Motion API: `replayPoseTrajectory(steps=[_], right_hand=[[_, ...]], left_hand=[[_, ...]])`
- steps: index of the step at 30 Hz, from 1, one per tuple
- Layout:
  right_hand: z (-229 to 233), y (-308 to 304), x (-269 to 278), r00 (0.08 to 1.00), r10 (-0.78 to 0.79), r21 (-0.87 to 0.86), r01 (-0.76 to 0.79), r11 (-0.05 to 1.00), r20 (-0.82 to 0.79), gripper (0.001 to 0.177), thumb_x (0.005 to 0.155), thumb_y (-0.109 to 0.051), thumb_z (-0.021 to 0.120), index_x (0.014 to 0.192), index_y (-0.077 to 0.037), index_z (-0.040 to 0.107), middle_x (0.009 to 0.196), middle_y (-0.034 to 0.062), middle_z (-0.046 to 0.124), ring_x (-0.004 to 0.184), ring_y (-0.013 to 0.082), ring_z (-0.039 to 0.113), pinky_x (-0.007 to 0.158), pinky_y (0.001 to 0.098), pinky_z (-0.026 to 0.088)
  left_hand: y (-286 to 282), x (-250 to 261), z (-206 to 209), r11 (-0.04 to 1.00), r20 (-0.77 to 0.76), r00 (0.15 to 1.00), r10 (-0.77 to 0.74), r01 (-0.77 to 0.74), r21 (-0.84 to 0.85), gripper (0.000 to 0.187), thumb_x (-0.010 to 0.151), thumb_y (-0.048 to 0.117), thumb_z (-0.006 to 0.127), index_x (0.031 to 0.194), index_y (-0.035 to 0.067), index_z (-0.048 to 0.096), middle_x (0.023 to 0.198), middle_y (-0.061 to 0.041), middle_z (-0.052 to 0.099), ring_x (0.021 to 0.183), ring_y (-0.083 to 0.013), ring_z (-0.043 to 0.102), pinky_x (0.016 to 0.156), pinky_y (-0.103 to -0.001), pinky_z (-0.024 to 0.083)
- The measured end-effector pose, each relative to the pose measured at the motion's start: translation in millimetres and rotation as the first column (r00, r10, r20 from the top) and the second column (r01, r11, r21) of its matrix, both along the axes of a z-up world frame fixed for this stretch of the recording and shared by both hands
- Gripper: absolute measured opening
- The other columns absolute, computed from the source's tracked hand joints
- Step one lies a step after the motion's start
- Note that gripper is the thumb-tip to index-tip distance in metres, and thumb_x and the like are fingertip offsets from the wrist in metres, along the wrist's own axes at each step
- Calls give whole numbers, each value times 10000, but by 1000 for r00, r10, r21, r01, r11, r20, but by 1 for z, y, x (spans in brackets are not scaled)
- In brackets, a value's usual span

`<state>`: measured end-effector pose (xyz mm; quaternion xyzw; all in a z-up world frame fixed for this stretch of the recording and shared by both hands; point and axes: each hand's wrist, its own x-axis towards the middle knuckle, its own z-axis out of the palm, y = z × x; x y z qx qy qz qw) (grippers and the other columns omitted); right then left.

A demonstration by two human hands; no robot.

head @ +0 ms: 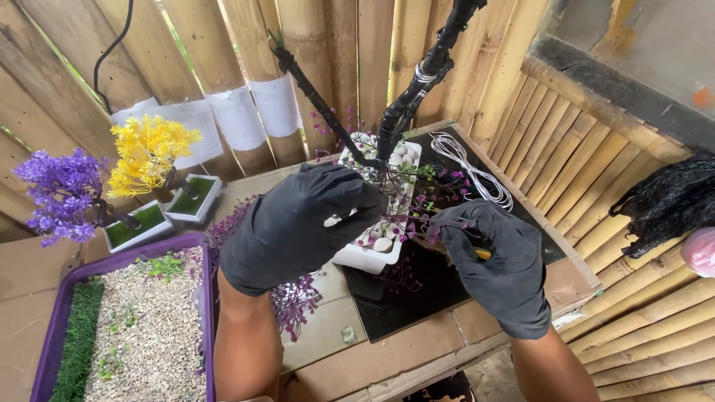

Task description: The person arranges purple artificial flowers onto a small bonsai tree in a white rectangular pot filled with white pebbles. They use wire to secure the flowers to the branches and pliers to cut the wire. The person also uses scissors to trim the flowers and adjusts the placement of the flowers and pebbles.

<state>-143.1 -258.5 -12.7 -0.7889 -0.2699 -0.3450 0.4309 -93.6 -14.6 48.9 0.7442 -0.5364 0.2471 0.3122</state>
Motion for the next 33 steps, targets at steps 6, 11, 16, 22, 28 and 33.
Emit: replayPoseTrajectory(steps=[6, 11, 16, 22, 28, 33], right_hand=[[-4, -4, 8, 1000, -5, 10, 5, 1000, -12, 109, 987, -48, 596, 1029, -9, 689, 978, 105, 739, 892, 218, 744, 829, 319, 640], [5, 0, 7, 998, 63, 49, -62, 997, -9, 120, 1038, -95, 559, 1044, -24, 655, 928, 86, 713, 857, 206, 728, 824, 312, 621], [-3, -7, 6, 990, 137, 274, -123, 954, -30, 423, 1022, -401, 595, 1292, -84, 523, 1265, 66, 663, 1367, 235, 577, 1272, 422, 446], [-2, -12, 9, 974, -127, 468, 25, 883, 187, 287, 1116, -335, 531, 1140, -52, 578, 1099, 146, 569, 1037, 263, 641, 951, 357, 548], [37, -14, 4, 959, -123, 81, 106, 991, 256, 249, 1053, -217, 582, 1106, 15, 656, 1123, 154, 669, 1157, 309, 600, 1075, 431, 513], [67, -3, 17, 981, 70, -305, -11, 952, 182, 246, 989, -220, 674, 1159, -52, 733, 1185, 101, 746, 1244, 323, 639, 1064, 418, 528]], left_hand=[[-1, 2, -5, 998, 1, 999, 51, -51, 41, 49, 978, 80, 707, 999, 40, 687, 866, -88, 673, 750, -298, 616, 708, -422, 487], [-4, 2, -7, 994, 45, 993, 110, -111, 13, 58, 996, 37, 658, 948, 43, 627, 828, -96, 627, 716, -304, 574, 676, -433, 463], [-5, 6, -8, 982, 19, 985, 171, -169, -80, 99, 1034, 49, 583, 936, 45, 600, 817, -101, 633, 716, -310, 612, 669, -429, 470], [-13, 7, -10, 969, 58, 979, 195, -183, -166, 195, 963, -134, 465, 942, 49, 527, 827, -97, 522, 719, -278, 476, 693, -416, 410], [-26, 14, -20, 979, 18, 993, 117, -112, -168, 207, 922, -150, 465, 923, 55, 492, 824, -83, 479, 737, -280, 424, 706, -408, 379], [-31, 13, -21, 985, 5, 1000, 31, -29, -171, 247, 917, -191, 417, 940, 44, 492, 850, -94, 492, 754, -276, 425, 722, -400, 392]])
